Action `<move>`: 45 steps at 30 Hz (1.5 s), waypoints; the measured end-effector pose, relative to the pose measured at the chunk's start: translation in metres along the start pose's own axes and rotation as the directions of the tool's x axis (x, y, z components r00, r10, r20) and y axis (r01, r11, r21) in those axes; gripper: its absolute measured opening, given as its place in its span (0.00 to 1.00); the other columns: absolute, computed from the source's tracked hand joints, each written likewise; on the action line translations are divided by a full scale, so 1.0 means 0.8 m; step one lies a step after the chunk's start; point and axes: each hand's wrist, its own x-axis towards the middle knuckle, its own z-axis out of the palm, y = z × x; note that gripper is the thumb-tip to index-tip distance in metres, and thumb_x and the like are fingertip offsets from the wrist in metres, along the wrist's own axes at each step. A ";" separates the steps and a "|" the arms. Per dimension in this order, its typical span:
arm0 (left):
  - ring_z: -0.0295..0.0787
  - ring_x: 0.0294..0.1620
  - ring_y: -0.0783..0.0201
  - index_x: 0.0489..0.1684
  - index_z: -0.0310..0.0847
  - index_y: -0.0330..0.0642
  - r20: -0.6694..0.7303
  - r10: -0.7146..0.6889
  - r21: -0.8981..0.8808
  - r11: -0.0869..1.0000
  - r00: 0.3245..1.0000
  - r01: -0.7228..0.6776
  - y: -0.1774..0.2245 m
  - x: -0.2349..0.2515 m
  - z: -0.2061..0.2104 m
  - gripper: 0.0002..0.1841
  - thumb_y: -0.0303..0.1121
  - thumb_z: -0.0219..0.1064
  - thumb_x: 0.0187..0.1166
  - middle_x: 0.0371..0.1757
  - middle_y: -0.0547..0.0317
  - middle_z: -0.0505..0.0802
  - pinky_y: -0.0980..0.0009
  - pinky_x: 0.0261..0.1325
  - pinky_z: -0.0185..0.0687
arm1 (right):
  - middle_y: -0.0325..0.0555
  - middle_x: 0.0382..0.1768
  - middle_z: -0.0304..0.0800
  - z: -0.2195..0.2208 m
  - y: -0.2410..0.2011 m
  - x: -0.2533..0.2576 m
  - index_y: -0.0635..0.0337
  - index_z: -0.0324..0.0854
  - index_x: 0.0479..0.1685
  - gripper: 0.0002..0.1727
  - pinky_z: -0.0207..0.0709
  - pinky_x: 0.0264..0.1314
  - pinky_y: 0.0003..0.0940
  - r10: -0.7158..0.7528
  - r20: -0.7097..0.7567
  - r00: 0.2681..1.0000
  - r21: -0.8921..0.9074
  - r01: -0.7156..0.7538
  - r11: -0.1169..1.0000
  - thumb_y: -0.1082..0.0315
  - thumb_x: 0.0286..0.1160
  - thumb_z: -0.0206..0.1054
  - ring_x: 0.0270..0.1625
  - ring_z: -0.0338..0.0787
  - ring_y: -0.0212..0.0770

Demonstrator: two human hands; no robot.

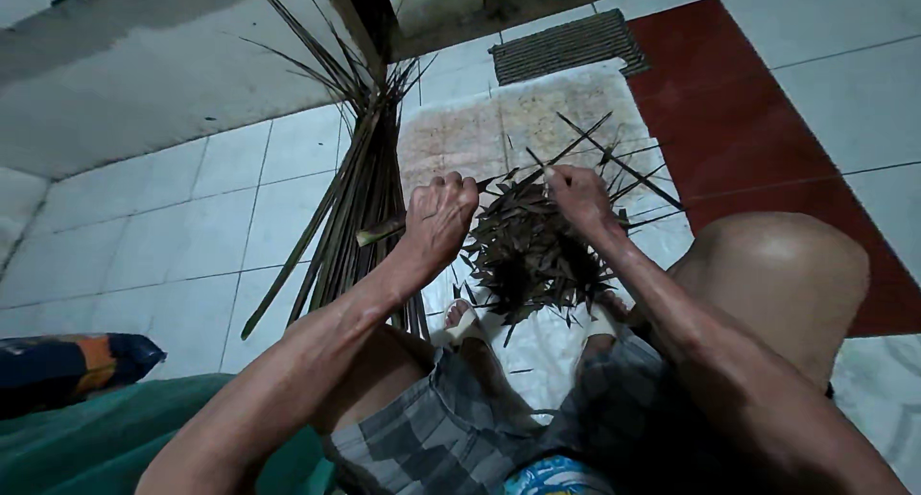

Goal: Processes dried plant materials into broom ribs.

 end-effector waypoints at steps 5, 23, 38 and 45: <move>0.91 0.36 0.44 0.39 0.90 0.45 -0.040 -0.102 -0.325 0.942 0.994 0.083 -0.012 -0.002 -0.007 0.11 0.38 0.63 0.87 0.32 0.47 0.91 0.45 0.34 0.82 | 0.41 0.32 0.86 0.008 -0.016 -0.019 0.53 0.80 0.75 0.25 0.77 0.30 0.36 -0.141 0.090 0.986 0.348 0.102 0.932 0.48 0.92 0.54 0.27 0.80 0.36; 0.78 0.20 0.68 0.46 0.90 0.42 0.188 0.104 -0.834 0.542 0.977 0.103 -0.060 0.023 0.017 0.19 0.44 0.56 0.93 0.23 0.62 0.86 0.69 0.25 0.75 | 0.39 0.30 0.84 0.002 -0.027 -0.008 0.55 0.82 0.66 0.21 0.74 0.26 0.32 -0.169 -0.026 0.985 0.473 0.161 0.866 0.51 0.92 0.55 0.24 0.77 0.35; 0.86 0.28 0.53 0.43 0.87 0.39 -0.011 -0.036 -0.550 0.835 0.999 0.024 -0.039 0.015 0.010 0.12 0.36 0.60 0.91 0.27 0.50 0.87 0.52 0.34 0.83 | 0.43 0.27 0.84 0.012 -0.055 -0.070 0.47 0.86 0.70 0.20 0.72 0.20 0.36 -0.335 0.134 0.933 0.229 0.299 0.926 0.52 0.91 0.57 0.19 0.76 0.38; 0.87 0.28 0.50 0.38 0.85 0.40 0.007 -0.093 -0.509 0.857 0.996 0.083 -0.024 0.015 0.005 0.13 0.36 0.60 0.91 0.25 0.49 0.86 0.51 0.32 0.82 | 0.45 0.33 0.90 0.023 -0.067 -0.069 0.44 0.87 0.69 0.21 0.77 0.27 0.44 -0.280 0.045 0.959 0.125 0.272 0.954 0.49 0.92 0.56 0.26 0.83 0.42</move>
